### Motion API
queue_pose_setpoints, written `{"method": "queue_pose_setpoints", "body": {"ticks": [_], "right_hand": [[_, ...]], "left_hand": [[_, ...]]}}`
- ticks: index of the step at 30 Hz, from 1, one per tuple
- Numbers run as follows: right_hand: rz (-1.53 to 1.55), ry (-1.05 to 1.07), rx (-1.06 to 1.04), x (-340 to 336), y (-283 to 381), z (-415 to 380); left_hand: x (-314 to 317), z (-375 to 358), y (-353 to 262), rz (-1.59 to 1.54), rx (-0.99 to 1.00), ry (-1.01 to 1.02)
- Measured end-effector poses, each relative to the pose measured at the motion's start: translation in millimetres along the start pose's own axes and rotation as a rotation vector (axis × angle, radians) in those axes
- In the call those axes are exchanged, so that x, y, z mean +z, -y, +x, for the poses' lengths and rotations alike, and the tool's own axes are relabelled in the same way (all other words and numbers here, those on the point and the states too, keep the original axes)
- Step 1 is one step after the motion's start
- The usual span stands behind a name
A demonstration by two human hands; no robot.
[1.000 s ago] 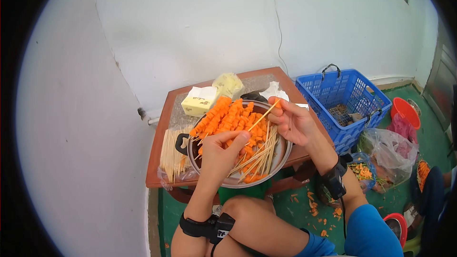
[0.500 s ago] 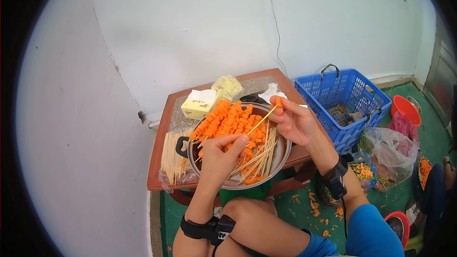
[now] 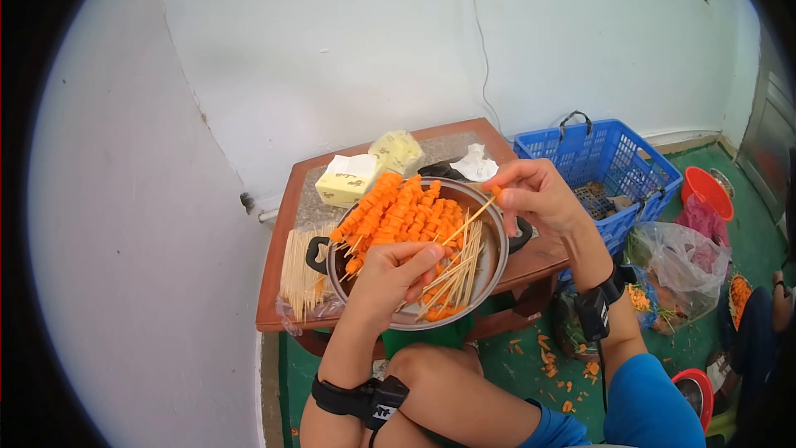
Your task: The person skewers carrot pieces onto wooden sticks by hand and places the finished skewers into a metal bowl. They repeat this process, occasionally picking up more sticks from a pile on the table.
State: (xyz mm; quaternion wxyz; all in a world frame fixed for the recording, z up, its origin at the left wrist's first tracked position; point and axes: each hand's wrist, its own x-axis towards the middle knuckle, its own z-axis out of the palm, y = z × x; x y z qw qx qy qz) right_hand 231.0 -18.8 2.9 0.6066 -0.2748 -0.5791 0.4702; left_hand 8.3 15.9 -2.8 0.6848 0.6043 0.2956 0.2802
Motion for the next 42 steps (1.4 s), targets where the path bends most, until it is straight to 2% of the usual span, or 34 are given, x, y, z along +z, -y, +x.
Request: {"method": "queue_pose_setpoints", "body": {"ticks": [3, 4, 6, 7, 9, 10, 12, 13, 14, 15, 17, 19, 21, 22, 24, 25, 27, 31, 33, 34, 36, 37, 39, 42], "right_hand": [[0.092, 0.037, 0.065, 5, 4, 0], [0.114, -0.022, 0.053, 7, 2, 1], [0.137, -0.082, 0.04, 12, 0, 3], [0.176, -0.127, 0.061, 16, 1, 2], [0.217, -0.173, 0.08, 22, -2, 2], [0.225, -0.169, 0.045, 23, -6, 2], [0.231, -0.163, 0.007, 24, -7, 1], [0.266, -0.078, -0.015, 23, -6, 0], [0.302, 0.008, -0.037, 23, -5, 0], [0.302, 0.009, -0.04, 23, -4, 1], [0.28, 0.106, -0.019, 22, 0, 2], [0.272, 0.041, -0.002, 23, 0, 3], [0.264, -0.022, 0.017, 27, -1, 3], [0.249, -0.09, 0.023, 30, 0, 3], [0.234, -0.157, 0.031, 36, -4, 0], [0.162, -0.082, 0.089, 39, -7, -2], [0.13, 0.003, 0.126, 45, -16, -3], [0.038, -0.045, 0.12, 48, -20, 1], [0.216, -0.145, 0.083, 45, -18, 3], [0.216, -0.143, 0.087, 45, -17, 4], [0.212, -0.215, 0.024, 44, -15, 6], [0.162, -0.203, 0.01, 43, -14, 5], [0.166, -0.224, 0.014, 42, -13, 7], [0.18, -0.255, 0.035, 44, -10, 6]], "left_hand": [[0, 1, 2, -0.029, 0.031, 0.001], [4, 2, 5, -0.028, 0.032, 0.001], [13, 3, 10, 0.385, 0.457, -0.272], [12, 5, 12, 0.386, 0.458, -0.272], [10, 9, 17, 0.499, 0.703, -0.398], [10, 7, 15, 0.5, 0.703, -0.397], [6, 0, 6, -0.018, 0.102, -0.083], [3, -1, 4, -0.015, 0.106, -0.083], [-1, -2, 3, -0.219, -0.044, 0.071], [-2, -2, 2, -0.421, -0.197, 0.225], [-1, -2, 1, -0.374, -0.171, 0.194], [2, -3, 0, -0.329, -0.146, 0.162], [10, -4, 0, 0.097, 0.214, -0.145], [11, -2, 3, 0.096, 0.215, -0.146], [11, 2, 9, 0.365, 0.555, -0.299], [10, 1, 7, 0.365, 0.555, -0.301], [6, -3, 0, -0.124, 0.077, 0.05], [1, -2, -1, -0.062, 0.098, 0.004], [11, -9, -14, -0.134, 0.134, -0.149], [8, -9, -14, -0.137, 0.134, -0.153], [-2, -8, -13, 0.065, 0.006, -0.13], [-7, -6, -9, 0.062, 0.005, -0.133], [-15, -2, 0, 0.069, 0.015, 0.085], [-15, 1, 3, 0.019, 0.087, 0.042]]}}
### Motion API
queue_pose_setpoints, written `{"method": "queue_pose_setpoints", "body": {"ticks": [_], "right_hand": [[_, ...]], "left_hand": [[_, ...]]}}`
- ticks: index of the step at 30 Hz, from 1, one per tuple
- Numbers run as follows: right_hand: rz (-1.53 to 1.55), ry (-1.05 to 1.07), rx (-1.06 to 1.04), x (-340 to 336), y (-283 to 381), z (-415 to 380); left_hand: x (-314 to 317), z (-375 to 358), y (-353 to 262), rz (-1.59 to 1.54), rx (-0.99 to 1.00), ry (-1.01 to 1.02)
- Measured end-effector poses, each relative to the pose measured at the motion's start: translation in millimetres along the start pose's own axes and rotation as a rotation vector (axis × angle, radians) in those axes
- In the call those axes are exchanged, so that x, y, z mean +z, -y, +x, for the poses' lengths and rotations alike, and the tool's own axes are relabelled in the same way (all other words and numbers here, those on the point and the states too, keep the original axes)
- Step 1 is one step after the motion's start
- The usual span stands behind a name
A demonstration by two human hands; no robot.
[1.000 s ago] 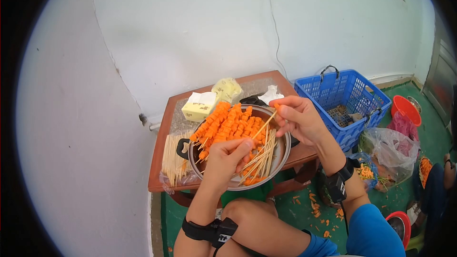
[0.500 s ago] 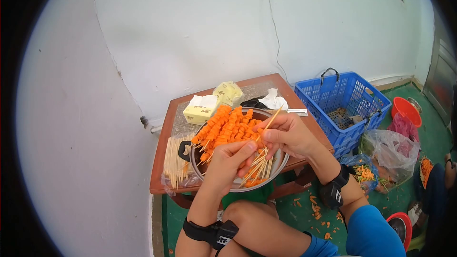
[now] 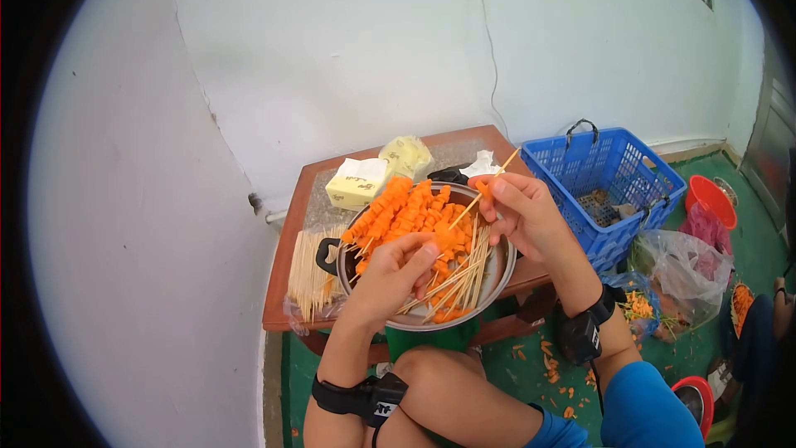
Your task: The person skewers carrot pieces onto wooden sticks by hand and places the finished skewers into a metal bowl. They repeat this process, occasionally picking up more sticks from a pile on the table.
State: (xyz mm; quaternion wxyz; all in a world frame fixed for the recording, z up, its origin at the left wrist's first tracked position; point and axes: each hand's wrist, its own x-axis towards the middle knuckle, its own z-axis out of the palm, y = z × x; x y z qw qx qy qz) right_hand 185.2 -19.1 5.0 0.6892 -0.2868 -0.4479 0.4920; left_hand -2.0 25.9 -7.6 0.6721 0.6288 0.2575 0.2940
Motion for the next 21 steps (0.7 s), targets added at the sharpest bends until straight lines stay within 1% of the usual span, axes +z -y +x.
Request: {"method": "queue_pose_setpoints", "body": {"ticks": [2, 4, 6, 7, 8, 9, 10, 11, 13, 15, 19, 21], "right_hand": [[0.007, -0.008, 0.017, 1, 2, 0], [-0.041, 0.021, -0.021, -1, 3, -1], [-0.069, 0.004, -0.015, -3, 4, -3], [-0.097, -0.01, -0.01, -4, 4, -4], [-0.097, -0.01, -0.01, -4, 3, -4], [-0.103, -0.001, 0.037, -5, 1, -6], [-0.107, 0.007, 0.084, -7, -2, -7], [-0.105, 0.005, 0.084, -8, -6, -8], [0.03, 0.033, 0.138, -10, -12, -8], [0.021, 0.031, 0.112, -7, -9, -10], [0.025, 0.015, 0.096, -1, -7, -10], [0.027, 0.012, 0.081, 1, -6, -9]], "left_hand": [[5, 1, 2, 0.019, 0.028, -0.036], [11, 3, 7, 0.036, 0.056, -0.068], [14, 8, 15, 0.348, 0.449, -0.28], [15, 7, 13, 0.347, 0.449, -0.279], [16, 4, 8, 0.336, 0.436, -0.325], [17, 2, 5, 0.325, 0.422, -0.37], [16, 1, 1, 0.326, 0.421, -0.37], [13, -1, -2, 0.336, 0.441, -0.372], [12, -2, -4, 0.348, 0.462, -0.373], [12, -2, -3, 0.384, 0.452, -0.329], [15, -1, -4, 0.404, 0.499, -0.347], [14, 0, -4, 0.355, 0.503, -0.341]]}}
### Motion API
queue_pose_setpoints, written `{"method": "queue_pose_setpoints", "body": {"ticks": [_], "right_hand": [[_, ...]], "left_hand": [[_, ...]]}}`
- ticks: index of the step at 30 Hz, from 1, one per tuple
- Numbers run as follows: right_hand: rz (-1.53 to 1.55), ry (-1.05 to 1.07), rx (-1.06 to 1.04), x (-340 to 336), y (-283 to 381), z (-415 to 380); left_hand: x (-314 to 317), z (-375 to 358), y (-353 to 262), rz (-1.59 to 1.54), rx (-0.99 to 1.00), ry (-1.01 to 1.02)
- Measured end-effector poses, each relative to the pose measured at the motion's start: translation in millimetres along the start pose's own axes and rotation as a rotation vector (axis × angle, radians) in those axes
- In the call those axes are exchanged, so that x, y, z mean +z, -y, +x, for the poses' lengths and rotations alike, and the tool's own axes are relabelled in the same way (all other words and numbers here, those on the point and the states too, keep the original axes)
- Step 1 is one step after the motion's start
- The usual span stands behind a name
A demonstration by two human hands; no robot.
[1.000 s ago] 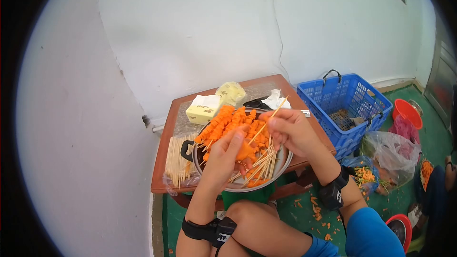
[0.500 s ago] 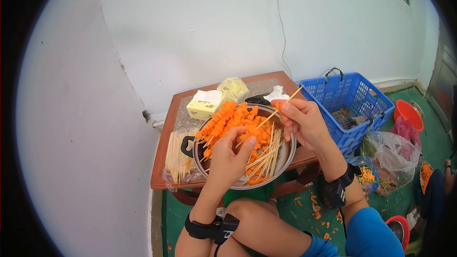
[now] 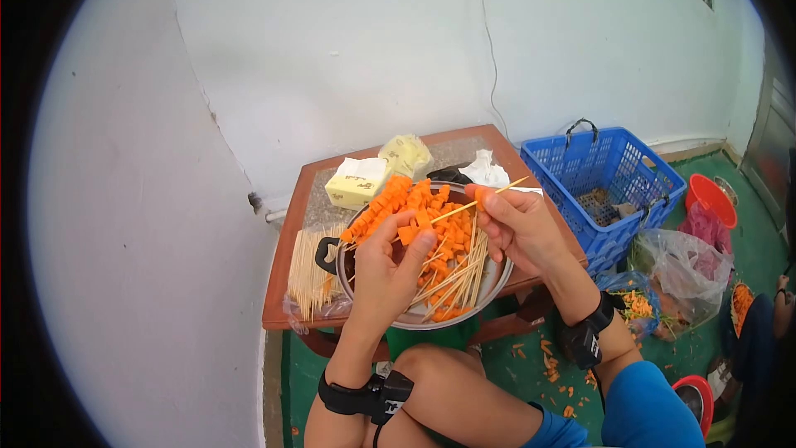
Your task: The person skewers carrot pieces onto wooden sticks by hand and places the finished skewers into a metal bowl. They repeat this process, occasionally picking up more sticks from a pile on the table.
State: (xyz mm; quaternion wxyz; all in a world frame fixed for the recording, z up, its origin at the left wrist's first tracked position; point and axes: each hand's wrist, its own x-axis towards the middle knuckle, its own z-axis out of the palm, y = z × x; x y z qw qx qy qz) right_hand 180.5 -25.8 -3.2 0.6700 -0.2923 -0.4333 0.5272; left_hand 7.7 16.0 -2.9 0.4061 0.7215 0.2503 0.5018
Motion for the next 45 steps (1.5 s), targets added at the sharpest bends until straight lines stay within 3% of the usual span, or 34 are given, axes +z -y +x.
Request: {"method": "queue_pose_setpoints", "body": {"ticks": [2, 4, 16, 19, 21, 23, 25, 26, 27, 29, 32, 36, 41, 45], "right_hand": [[0.007, -0.002, -0.01, 3, -3, 0], [-0.247, 0.016, 0.005, 8, -9, -1], [-0.236, 0.054, -0.076, 16, -12, 14], [-0.389, 0.095, -0.121, 15, -8, 17], [-0.514, 0.2, -0.076, 16, -9, 19], [-0.477, 0.216, -0.065, 14, -10, 24], [-0.717, 0.141, -0.05, 2, -14, 35], [-1.078, 0.142, -0.169, -11, -19, 41], [-1.079, 0.142, -0.168, -21, -28, 44], [-1.71, 0.311, 0.105, -33, -46, 43], [-1.881, 0.24, 0.15, -29, -64, 37], [-1.967, 0.302, 0.284, -21, -66, 42], [-1.849, 0.45, 0.386, -21, -62, 52], [-1.809, 0.443, 0.439, -27, -65, 53]], "left_hand": [[0, 0, 1, -0.006, -0.021, 0.002], [4, -1, 3, -0.012, -0.041, 0.006], [7, -1, 16, -0.041, -0.023, 0.045], [0, 4, 11, -0.065, -0.098, 0.213], [-2, 5, 7, -0.273, -0.284, 0.262], [-6, 7, 12, -0.272, -0.312, 0.245], [-9, 8, 11, -0.277, -0.348, -0.006], [-10, 9, 11, -0.283, -0.344, -0.06], [-9, 9, 10, -0.284, -0.345, -0.06], [-6, 8, 6, -0.327, -0.372, -0.083], [-4, 7, 6, -0.354, -0.37, -0.003], [-4, 7, 4, -0.325, -0.368, 0.006], [-5, 6, 4, -0.327, -0.354, -0.013], [-6, 7, 3, -0.329, -0.377, -0.027]]}}
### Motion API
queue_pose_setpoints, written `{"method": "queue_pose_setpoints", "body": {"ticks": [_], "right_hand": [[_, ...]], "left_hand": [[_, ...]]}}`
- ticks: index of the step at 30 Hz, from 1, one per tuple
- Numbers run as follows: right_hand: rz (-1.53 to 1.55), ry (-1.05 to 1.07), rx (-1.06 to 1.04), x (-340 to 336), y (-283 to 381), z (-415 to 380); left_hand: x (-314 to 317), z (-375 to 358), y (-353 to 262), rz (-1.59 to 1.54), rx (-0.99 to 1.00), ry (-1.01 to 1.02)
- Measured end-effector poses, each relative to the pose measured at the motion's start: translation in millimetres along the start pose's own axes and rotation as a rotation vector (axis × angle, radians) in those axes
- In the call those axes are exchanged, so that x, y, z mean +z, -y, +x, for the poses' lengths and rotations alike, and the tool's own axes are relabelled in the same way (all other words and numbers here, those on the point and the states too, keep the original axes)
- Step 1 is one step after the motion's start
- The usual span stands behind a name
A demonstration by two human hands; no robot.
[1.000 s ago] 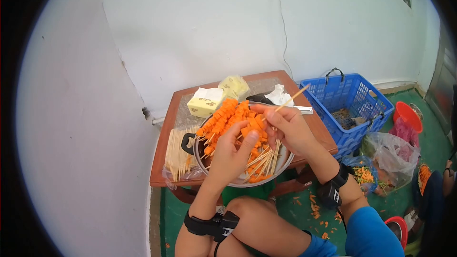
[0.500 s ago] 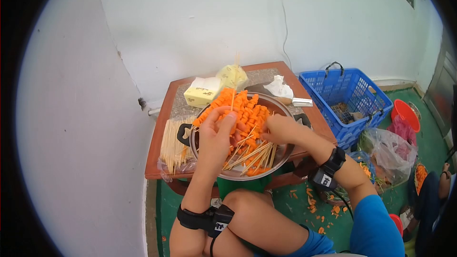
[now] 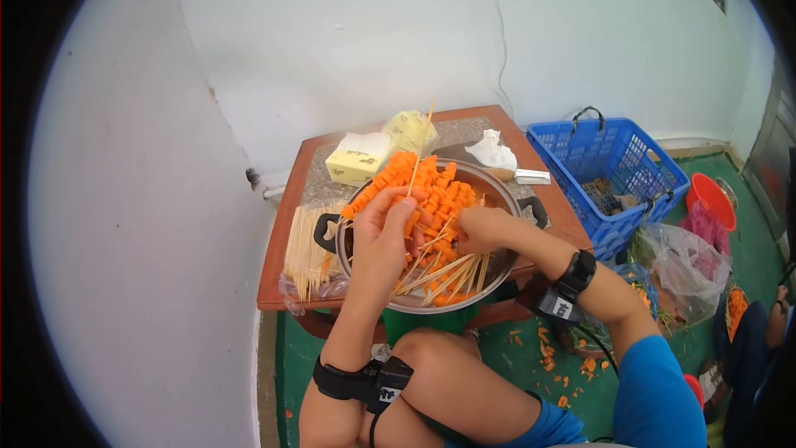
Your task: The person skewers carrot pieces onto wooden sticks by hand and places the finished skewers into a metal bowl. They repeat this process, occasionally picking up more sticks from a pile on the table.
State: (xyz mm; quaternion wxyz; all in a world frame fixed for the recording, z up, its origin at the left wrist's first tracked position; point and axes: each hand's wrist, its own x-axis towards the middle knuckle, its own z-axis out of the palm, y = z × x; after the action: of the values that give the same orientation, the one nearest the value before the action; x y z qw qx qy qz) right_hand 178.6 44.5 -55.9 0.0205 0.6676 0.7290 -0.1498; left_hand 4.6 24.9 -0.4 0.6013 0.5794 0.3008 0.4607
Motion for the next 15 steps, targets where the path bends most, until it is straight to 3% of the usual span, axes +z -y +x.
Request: {"method": "queue_pose_setpoints", "body": {"ticks": [3, 5, 6, 8, 10, 12, 13, 15], "right_hand": [[0.114, -0.066, -0.022, -6, -9, -14], [0.31, -0.432, -0.182, -10, -17, -20], [0.31, -0.43, -0.181, -13, -19, -23], [0.976, -0.245, -0.134, -25, -17, -36], [1.093, -0.205, -0.17, -29, -14, -46], [1.544, -0.155, -0.31, -27, -11, -51], [1.546, -0.158, -0.312, -26, -11, -52], [1.875, 0.003, -0.398, -24, -14, -53]], "left_hand": [[-3, 1, 3, 0.014, 0.016, 0.027], [-3, 0, 2, 0.062, 0.037, 0.028], [-3, 1, 4, 0.06, 0.036, 0.028], [-3, 3, 9, 0.148, 0.099, 0.05], [1, 2, 9, 0.187, 0.078, 0.061], [3, 1, 8, 0.23, 0.056, 0.07], [2, 1, 8, 0.24, 0.05, 0.086], [2, 1, 6, 0.255, 0.048, 0.109]]}}
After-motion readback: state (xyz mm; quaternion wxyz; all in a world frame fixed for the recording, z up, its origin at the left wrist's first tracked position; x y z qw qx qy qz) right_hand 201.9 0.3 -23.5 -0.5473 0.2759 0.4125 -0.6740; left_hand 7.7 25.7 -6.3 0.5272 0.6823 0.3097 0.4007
